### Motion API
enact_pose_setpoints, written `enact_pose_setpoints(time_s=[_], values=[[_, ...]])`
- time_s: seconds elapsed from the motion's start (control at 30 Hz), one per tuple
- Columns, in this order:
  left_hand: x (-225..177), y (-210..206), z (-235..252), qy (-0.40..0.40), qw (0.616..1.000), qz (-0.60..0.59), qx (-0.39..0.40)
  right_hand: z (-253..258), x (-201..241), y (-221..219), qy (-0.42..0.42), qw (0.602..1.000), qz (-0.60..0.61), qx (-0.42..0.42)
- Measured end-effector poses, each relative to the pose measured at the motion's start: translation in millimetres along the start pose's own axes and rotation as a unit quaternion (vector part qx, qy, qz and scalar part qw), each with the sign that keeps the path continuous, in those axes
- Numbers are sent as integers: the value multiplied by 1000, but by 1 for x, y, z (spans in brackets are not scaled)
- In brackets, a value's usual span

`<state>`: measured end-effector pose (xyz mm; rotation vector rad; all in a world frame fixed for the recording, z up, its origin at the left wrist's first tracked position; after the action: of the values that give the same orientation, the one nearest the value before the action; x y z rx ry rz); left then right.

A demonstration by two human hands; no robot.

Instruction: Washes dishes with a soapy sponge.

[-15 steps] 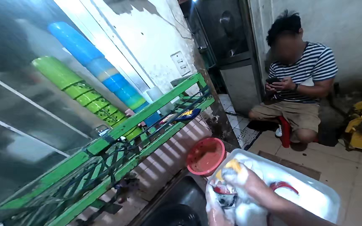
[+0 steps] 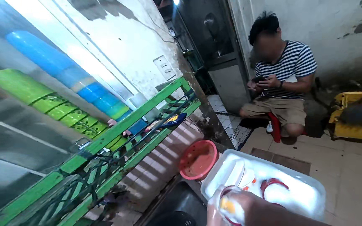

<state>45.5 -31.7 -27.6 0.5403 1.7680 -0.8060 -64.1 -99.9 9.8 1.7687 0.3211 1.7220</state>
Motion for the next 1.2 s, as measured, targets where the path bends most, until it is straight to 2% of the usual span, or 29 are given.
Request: enact_pose_setpoints(time_s=[0.03, 0.1, 0.13, 0.17, 0.2, 0.27, 0.33, 0.37, 0.4, 0.43, 0.47, 0.5, 0.53, 0.57, 0.6, 0.63, 0.67, 0.73, 0.77, 0.8, 0.87, 0.93, 0.97, 1.0, 1.03, 1.1, 1.13, 1.17, 1.2], values=[[-4, -7, -5, -56, 997, 58, -15, 3, -12, 5, -61, 995, 81, 6], [-3, -19, -9, -212, 957, 199, -9, 7, -34, 16, -195, 943, 265, -60], [0, -22, -7, -282, 924, 257, -7, 8, -38, 19, -229, 922, 298, -90], [4, -23, -4, -329, 899, 290, -5, 8, -35, 22, -241, 927, 276, -82], [6, -20, -3, -328, 895, 301, 3, 8, -28, 21, -210, 955, 202, -47], [-7, -22, 2, -208, 937, 273, 63, 3, -13, 10, -20, 999, -30, 0], [-15, -24, 5, -57, 980, 160, 103, -6, -9, 5, 158, 972, -174, -31], [-17, -24, 5, -59, 978, 168, 109, -4, -12, 8, 174, 969, -172, -42], [-18, -24, 5, -117, 964, 214, 110, 1, -17, 13, 125, 983, -125, -41], [-19, -25, 5, -197, 939, 268, 87, 9, -24, 19, 8, 1000, -15, -20], [-19, -29, 2, -277, 909, 308, 49, 14, -31, 23, -112, 984, 130, -40], [-20, -33, 1, -340, 880, 330, 17, 15, -35, 22, -197, 941, 262, -81], [-18, -33, 2, -362, 871, 331, -1, 15, -35, 17, -233, 906, 337, -104], [-16, -29, 5, -344, 884, 317, -6, 14, -31, 13, -218, 905, 354, -92], [-16, -24, 8, -303, 905, 299, -2, 15, -26, 8, -164, 939, 297, -59], [-22, -20, 10, -247, 925, 288, 13, 15, -19, 6, -101, 981, 166, -22], [-29, -19, 9, -172, 946, 272, 41, 8, -7, 6, -58, 998, 23, 17], [-29, -19, 12, 8, 977, 197, 81, -8, 3, 3, 38, 984, -173, 27], [-29, -21, 13, 48, 977, 191, 84, -10, 0, 3, 77, 973, -217, 9], [-31, -25, 13, 36, 972, 216, 82, -7, -5, 4, 77, 973, -219, 14], [-34, -31, 10, -103, 948, 296, 46, 7, -7, 15, -10, 988, -142, 58], [-27, -27, 8, -304, 880, 366, 1, 18, -2, 18, -101, 991, -41, 81], [-26, -26, 6, -349, 857, 378, -10, 16, 3, 17, -108, 991, -42, 69], [-30, -27, 3, -332, 860, 387, -1, 9, 6, 13, -88, 992, -73, 51], [-34, -28, 1, -263, 879, 397, 23, 0, 5, 5, -41, 991, -122, 33], [-37, -28, 1, -30, 947, 309, 83, -15, -3, -7, 81, 975, -208, 5], [-35, -27, 2, 39, 961, 257, 89, -16, -7, -7, 116, 968, -224, -1], [-34, -26, 3, 44, 966, 241, 79, -12, -8, -4, 109, 970, -217, 3], [-33, -24, 5, -2, 963, 263, 60, -4, -6, 1, 50, 982, -180, 37]])
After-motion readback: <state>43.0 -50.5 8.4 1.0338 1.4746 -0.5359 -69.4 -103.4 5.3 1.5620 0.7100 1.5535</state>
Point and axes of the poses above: each hand's wrist, its own z-axis towards the middle knuckle, its own y-axis out of the back of the hand, x = y × z, the point moved 5 cm from there along z, towards the middle knuckle, and after that the axes turned 2 degrees about x, right-handed, at the moved point
